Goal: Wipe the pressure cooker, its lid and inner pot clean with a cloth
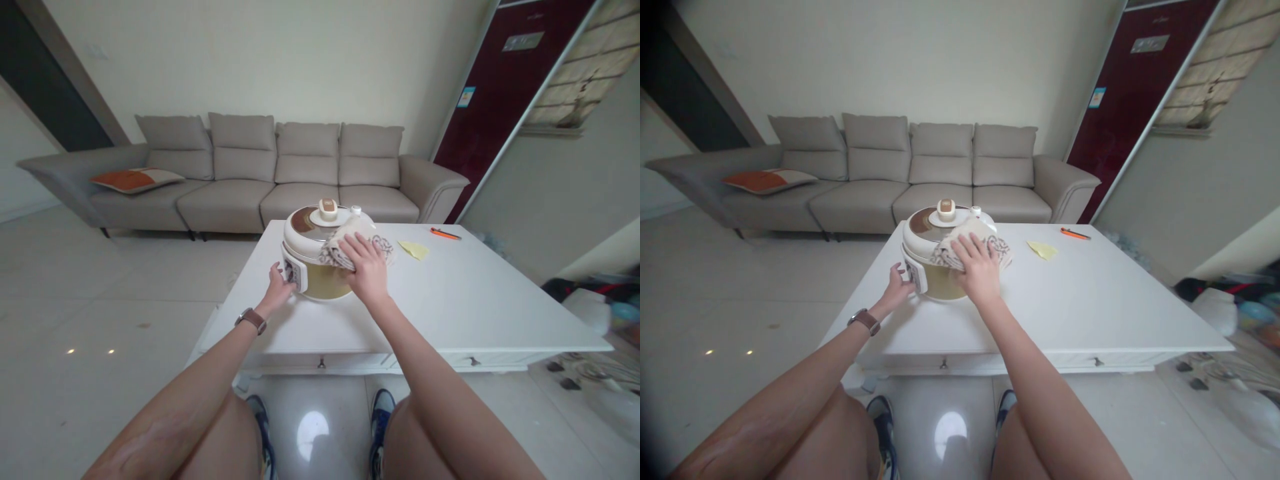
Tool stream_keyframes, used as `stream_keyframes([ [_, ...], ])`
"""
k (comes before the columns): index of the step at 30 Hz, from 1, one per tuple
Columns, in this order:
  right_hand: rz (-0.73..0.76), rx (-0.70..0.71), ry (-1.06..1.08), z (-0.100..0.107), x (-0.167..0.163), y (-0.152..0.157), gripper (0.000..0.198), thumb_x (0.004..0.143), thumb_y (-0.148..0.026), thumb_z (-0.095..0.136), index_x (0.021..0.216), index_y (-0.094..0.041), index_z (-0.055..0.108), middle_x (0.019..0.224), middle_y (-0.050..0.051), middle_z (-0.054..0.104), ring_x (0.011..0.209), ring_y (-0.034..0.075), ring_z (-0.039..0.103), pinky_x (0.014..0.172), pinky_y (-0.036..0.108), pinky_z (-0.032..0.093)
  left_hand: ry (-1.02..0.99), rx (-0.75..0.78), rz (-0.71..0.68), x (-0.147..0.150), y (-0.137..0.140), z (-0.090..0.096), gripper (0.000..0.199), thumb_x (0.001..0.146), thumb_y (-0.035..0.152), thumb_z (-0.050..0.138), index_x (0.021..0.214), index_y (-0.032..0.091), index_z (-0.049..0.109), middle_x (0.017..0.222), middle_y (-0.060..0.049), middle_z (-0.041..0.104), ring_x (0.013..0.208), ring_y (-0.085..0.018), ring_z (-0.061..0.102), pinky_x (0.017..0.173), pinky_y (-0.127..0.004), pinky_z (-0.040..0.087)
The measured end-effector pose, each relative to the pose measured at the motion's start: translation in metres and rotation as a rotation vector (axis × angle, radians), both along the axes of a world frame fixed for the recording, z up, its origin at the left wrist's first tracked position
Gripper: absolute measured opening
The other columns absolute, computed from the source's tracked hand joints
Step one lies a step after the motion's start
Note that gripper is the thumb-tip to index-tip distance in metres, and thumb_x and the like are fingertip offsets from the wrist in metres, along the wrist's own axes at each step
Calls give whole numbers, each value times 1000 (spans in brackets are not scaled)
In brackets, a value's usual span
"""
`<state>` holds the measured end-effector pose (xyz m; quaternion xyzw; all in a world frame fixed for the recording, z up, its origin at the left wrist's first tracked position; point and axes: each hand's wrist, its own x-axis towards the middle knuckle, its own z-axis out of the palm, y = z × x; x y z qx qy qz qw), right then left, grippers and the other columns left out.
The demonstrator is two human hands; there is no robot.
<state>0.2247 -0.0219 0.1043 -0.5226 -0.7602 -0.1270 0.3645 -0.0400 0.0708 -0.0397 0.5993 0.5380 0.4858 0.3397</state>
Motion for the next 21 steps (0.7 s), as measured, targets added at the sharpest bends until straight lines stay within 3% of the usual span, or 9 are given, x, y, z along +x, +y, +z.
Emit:
stream_keyframes([
  [4, -65, 21, 113, -7, 8, 0, 61, 83, -8, 56, 141, -25, 64, 152, 5, 60, 148, 29, 44, 119, 51, 35, -1, -46, -1, 1, -2, 2, 96, 65, 17, 78, 146, 24, 28, 139, -14, 37, 129, -30, 51, 107, -51, 47],
  [11, 162, -33, -209, -7, -18, -16, 65, 84, -12, 65, 146, -32, 58, 159, 3, 51, 152, 29, 38, 124, 54, 22, -10, -65, -16, 0, -5, 8, 97, 64, 18, 81, 147, 23, 31, 141, -16, 39, 129, -31, 52, 108, -52, 47],
  [17, -48, -2, -21, -12, 7, -2, 70, 83, -8, 60, 149, -33, 56, 160, 4, 50, 153, 31, 36, 122, 57, 27, -99, 23, -115, 7, -13, 22, 115, 59, 14, 84, 156, 27, 24, 152, -17, 36, 143, -34, 43, 115, -51, 43],
  [21, 24, -21, -113, -15, -7, -12, 70, 84, -11, 65, 149, -35, 56, 161, 4, 49, 155, 33, 33, 124, 61, 21, -55, 140, -138, 10, -13, 26, 128, 58, 22, 88, 163, 29, 13, 160, -18, 25, 152, -37, 30, 119, -52, 39],
])
